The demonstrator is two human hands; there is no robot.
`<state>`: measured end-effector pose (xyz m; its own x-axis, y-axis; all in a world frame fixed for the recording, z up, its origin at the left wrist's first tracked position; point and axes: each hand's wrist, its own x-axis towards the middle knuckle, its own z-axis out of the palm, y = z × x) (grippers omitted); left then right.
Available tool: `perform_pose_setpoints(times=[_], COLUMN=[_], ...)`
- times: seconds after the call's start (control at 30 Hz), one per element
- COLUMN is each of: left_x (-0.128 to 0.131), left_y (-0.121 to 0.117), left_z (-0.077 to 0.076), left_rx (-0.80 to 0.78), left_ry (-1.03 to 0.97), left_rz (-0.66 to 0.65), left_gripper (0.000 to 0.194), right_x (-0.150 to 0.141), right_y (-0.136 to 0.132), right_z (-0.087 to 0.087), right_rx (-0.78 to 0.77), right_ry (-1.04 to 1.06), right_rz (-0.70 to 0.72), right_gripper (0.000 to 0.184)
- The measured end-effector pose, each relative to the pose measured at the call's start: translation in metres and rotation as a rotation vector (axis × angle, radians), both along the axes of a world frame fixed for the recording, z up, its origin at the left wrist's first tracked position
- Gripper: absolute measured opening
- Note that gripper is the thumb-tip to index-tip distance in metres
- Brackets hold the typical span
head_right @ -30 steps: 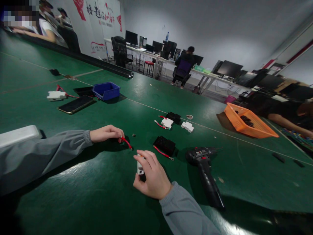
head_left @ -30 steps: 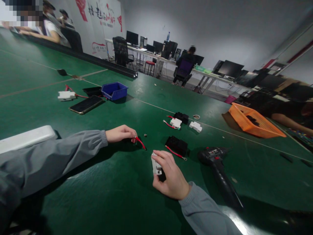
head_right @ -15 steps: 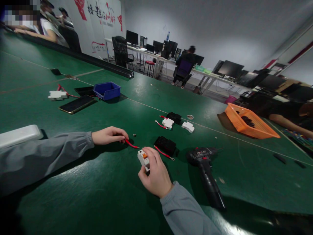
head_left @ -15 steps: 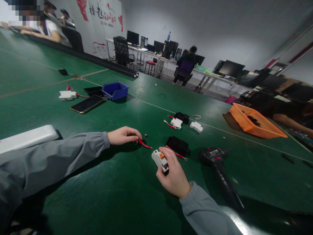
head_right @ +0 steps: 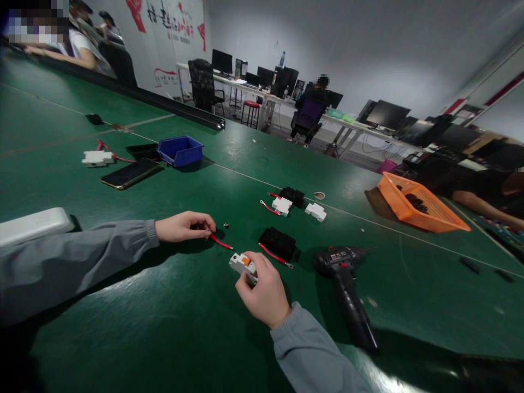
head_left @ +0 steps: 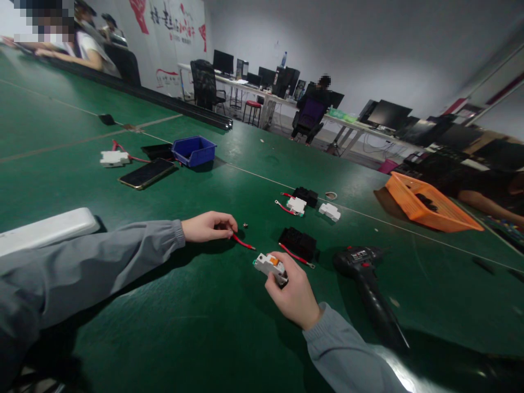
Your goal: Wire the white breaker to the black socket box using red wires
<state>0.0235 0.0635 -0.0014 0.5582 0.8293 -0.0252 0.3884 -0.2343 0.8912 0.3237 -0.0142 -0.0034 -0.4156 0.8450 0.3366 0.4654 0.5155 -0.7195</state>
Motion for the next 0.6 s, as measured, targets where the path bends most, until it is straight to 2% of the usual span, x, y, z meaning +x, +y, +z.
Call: perform_pose_setpoints(times=[0.13,0.3,0.43,0.6], left_x=[-0.001,-0.002,0.0,0.002], left_y=[0.0,0.0,-0.001,-0.003], left_z=[-0.001,-0.002,0.0,0.002], left_rx=[0.027,0.078,0.089,0.088], left_ry=[0.013,0.042,0.079,0.057], left_rz=[-0.043,-0.061,-0.052,-0.046], left_gripper=[0.028,0.023,0.024,0.023], right_x=[0.004,0.011,0.014,0.014], right_y=[0.011,0.022,0.024,0.024], right_z=[0.003,-0.002,-0.01,-0.011], right_rx=[-0.25,-0.452,-0.52,-0.558], right_ry=[0.2,0.439,0.569,0.605], right_rz=[-0.045,-0.08,-0.068,-0.085], right_gripper=[0.027,0.031,0.03,0.027])
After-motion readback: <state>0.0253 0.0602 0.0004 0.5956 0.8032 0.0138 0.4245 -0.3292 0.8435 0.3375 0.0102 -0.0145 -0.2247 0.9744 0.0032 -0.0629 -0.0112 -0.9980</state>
